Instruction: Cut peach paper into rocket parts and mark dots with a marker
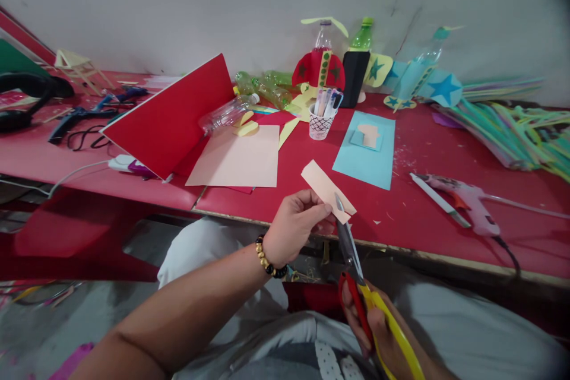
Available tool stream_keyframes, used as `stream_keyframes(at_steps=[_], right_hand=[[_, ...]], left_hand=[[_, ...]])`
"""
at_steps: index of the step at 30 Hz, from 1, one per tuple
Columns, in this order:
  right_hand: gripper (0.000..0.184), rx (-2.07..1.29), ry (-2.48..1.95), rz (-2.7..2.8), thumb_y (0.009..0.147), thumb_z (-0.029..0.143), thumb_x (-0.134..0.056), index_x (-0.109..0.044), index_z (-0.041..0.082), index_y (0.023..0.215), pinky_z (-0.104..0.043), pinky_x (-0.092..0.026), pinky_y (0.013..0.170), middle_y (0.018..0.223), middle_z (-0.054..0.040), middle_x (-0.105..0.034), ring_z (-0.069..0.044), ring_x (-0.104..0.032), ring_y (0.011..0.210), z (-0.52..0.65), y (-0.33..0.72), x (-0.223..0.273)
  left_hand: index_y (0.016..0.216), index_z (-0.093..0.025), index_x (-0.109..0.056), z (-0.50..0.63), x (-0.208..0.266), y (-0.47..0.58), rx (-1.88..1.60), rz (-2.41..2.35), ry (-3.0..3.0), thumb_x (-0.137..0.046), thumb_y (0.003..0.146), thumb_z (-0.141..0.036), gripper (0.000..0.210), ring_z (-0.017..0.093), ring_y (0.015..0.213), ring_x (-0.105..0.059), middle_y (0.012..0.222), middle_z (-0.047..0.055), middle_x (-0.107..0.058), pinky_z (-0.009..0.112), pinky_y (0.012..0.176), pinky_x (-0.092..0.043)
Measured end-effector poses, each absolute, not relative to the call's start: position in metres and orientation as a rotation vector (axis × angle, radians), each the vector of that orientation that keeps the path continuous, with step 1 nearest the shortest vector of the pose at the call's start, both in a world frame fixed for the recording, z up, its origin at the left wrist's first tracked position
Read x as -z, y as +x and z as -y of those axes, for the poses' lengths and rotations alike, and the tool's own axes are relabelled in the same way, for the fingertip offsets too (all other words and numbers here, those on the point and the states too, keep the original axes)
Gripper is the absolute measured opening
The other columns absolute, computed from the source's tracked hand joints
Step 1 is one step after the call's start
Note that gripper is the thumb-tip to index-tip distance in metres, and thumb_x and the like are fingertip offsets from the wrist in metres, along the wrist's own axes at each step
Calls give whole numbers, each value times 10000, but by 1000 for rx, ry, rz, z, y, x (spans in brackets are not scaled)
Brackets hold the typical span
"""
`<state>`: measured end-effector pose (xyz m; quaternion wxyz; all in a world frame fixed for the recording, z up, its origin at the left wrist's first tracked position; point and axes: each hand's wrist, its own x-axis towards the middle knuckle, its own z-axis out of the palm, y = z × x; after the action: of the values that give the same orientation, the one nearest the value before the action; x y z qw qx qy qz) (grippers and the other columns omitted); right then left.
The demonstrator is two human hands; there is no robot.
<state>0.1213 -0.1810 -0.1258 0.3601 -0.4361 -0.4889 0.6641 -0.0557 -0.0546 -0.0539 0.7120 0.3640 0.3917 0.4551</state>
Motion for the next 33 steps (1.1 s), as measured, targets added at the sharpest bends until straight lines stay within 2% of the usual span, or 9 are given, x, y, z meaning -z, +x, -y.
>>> stream_keyframes(at_steps=[6, 10, 13, 17, 20, 23, 28, 33], right_hand=[[475, -1637, -1051, 1310, 859, 698, -401, -470, 236, 944, -225, -267, 449, 488, 90, -390, -79, -265, 421, 178, 119, 126], [546, -1639, -1052, 1239, 805, 741, -447, -511, 250, 1033, -222, -296, 429, 584, 59, -455, -83, -308, 440, 175, 116, 123], [588, -1651, -1064, 1192, 792, 737, -474, -521, 245, 1111, -228, -316, 416, 573, 58, -441, -90, -315, 427, 176, 116, 125], [571, -1654, -1091, 1170, 776, 754, -474, -562, 235, 996, -241, -354, 420, 535, 56, -423, -95, -311, 414, 179, 118, 130], [588, -1682, -1112, 1158, 742, 794, -461, -553, 243, 926, -238, -336, 394, 532, 58, -413, -94, -302, 401, 179, 119, 129], [581, -1686, -1099, 1195, 745, 803, -442, -530, 253, 912, -236, -322, 391, 514, 72, -394, -88, -274, 386, 178, 118, 126], [551, -1616, -1121, 1313, 840, 752, -321, -499, 233, 884, -229, -299, 417, 498, 74, -403, -86, -284, 393, 179, 120, 127], [535, -1654, -1147, 1285, 845, 737, -351, -474, 222, 921, -227, -269, 428, 497, 88, -376, -80, -260, 402, 182, 121, 128]], left_hand=[[707, -145, -561, 56, 51, -55, -994, -878, 792, -704, 739, -266, 190, 85, 539, -618, 651, 3, -666, 198, 550, -509], [717, -141, -562, 58, 50, -53, -952, -880, 801, -691, 746, -264, 181, 90, 555, -624, 678, 18, -673, 206, 569, -519], [735, -135, -573, 59, 51, -52, -934, -895, 816, -674, 759, -272, 172, 88, 553, -623, 709, 38, -687, 202, 565, -518], [731, -134, -570, 59, 51, -52, -932, -887, 812, -668, 764, -277, 177, 89, 555, -623, 717, 49, -692, 198, 556, -513], [730, -137, -567, 59, 49, -52, -928, -892, 810, -673, 761, -285, 185, 94, 555, -626, 715, 48, -691, 198, 546, -508], [722, -139, -562, 60, 48, -53, -935, -873, 812, -677, 762, -289, 193, 87, 542, -615, 698, 37, -681, 185, 519, -486], [702, -138, -572, 58, 48, -53, -954, -829, 813, -707, 750, -290, 208, 66, 512, -577, 623, -8, -634, 179, 535, -478], [793, -145, -655, 55, 49, -56, -976, -827, 871, -669, 807, -340, 196, 83, 542, -594, 657, 6, -657, 190, 538, -480]])
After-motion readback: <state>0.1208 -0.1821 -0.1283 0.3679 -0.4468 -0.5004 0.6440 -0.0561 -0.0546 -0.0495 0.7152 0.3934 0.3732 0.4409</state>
